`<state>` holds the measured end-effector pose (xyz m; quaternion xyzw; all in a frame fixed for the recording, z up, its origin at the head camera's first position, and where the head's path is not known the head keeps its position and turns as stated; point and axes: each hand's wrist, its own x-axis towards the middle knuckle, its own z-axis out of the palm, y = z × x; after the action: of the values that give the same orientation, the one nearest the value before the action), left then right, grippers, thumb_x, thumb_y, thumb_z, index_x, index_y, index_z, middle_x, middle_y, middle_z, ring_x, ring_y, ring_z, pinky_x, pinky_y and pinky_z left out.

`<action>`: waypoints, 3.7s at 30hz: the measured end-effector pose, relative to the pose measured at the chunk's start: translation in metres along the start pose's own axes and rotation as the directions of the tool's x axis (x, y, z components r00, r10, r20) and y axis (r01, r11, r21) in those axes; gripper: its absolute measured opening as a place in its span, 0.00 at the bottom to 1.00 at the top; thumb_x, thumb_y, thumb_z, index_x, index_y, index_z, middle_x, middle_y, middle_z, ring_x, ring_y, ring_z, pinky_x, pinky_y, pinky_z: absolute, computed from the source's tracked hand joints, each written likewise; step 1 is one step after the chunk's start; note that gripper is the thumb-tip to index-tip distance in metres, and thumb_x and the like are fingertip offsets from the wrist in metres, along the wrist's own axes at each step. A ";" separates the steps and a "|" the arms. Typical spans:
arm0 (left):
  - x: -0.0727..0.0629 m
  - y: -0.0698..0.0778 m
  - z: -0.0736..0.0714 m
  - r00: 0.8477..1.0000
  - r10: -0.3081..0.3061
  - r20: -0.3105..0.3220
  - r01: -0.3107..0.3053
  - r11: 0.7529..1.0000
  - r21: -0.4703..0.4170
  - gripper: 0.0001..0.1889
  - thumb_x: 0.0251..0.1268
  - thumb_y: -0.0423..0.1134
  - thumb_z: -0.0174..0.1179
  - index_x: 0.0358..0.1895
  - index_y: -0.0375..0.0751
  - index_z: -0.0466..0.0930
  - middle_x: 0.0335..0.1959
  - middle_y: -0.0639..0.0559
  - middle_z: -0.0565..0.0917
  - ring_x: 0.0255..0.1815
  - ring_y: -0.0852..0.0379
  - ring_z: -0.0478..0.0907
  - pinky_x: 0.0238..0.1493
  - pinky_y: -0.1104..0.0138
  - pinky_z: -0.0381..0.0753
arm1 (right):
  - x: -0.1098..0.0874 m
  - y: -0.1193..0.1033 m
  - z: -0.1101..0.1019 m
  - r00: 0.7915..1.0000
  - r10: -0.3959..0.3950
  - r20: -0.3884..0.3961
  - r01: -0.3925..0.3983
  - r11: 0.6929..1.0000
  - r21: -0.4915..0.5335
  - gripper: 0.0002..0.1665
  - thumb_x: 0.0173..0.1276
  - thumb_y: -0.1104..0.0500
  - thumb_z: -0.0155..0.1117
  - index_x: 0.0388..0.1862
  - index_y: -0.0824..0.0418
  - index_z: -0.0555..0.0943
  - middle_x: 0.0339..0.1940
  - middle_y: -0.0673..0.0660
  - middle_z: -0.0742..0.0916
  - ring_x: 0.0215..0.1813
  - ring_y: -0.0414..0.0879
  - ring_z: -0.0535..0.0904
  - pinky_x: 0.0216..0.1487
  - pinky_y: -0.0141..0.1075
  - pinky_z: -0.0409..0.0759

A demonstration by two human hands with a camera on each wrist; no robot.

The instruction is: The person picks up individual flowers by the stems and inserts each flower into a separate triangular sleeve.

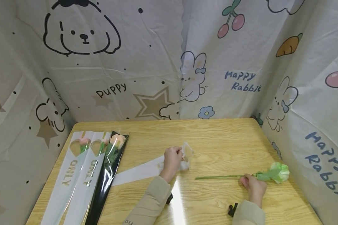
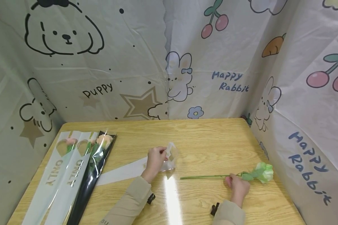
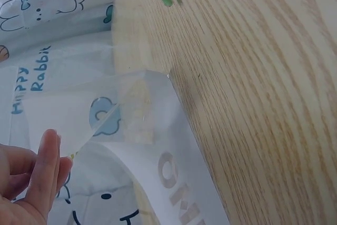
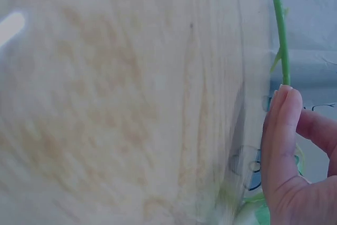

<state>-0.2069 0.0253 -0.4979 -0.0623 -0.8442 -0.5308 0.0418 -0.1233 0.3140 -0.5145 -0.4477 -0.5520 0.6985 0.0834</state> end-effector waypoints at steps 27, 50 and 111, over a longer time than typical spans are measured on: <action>0.001 -0.002 0.002 1.000 0.022 0.009 -0.022 0.999 0.026 0.11 0.58 0.21 0.49 0.41 0.22 0.79 0.28 0.36 0.83 0.15 0.61 0.79 0.16 0.79 0.75 | -0.017 -0.033 0.039 0.990 -0.131 -0.058 0.143 0.897 0.418 0.03 0.62 0.66 0.59 0.33 0.67 0.77 0.30 0.54 0.79 0.30 0.40 0.80 0.41 0.26 0.80; 0.000 0.010 0.006 0.998 0.065 0.025 -0.068 0.987 0.144 0.12 0.57 0.21 0.49 0.41 0.22 0.79 0.28 0.36 0.84 0.11 0.63 0.74 0.09 0.81 0.62 | -0.052 -0.060 0.073 0.844 -0.517 -0.139 0.507 0.688 0.519 0.07 0.54 0.68 0.67 0.25 0.71 0.78 0.24 0.59 0.84 0.24 0.44 0.81 0.33 0.31 0.83; -0.003 0.043 0.023 0.984 0.173 0.032 -0.175 0.983 0.050 0.08 0.55 0.23 0.51 0.23 0.28 0.80 0.14 0.46 0.79 0.12 0.63 0.78 0.10 0.81 0.69 | -0.094 -0.051 0.108 0.449 -0.842 0.300 0.846 0.509 0.161 0.09 0.61 0.72 0.58 0.33 0.82 0.77 0.33 0.76 0.81 0.29 0.39 0.83 0.35 0.30 0.82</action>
<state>-0.1980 0.0642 -0.4696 -0.1422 -0.8496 -0.5018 0.0779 -0.1647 0.2006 -0.4218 0.0127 -0.7105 0.6271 0.3190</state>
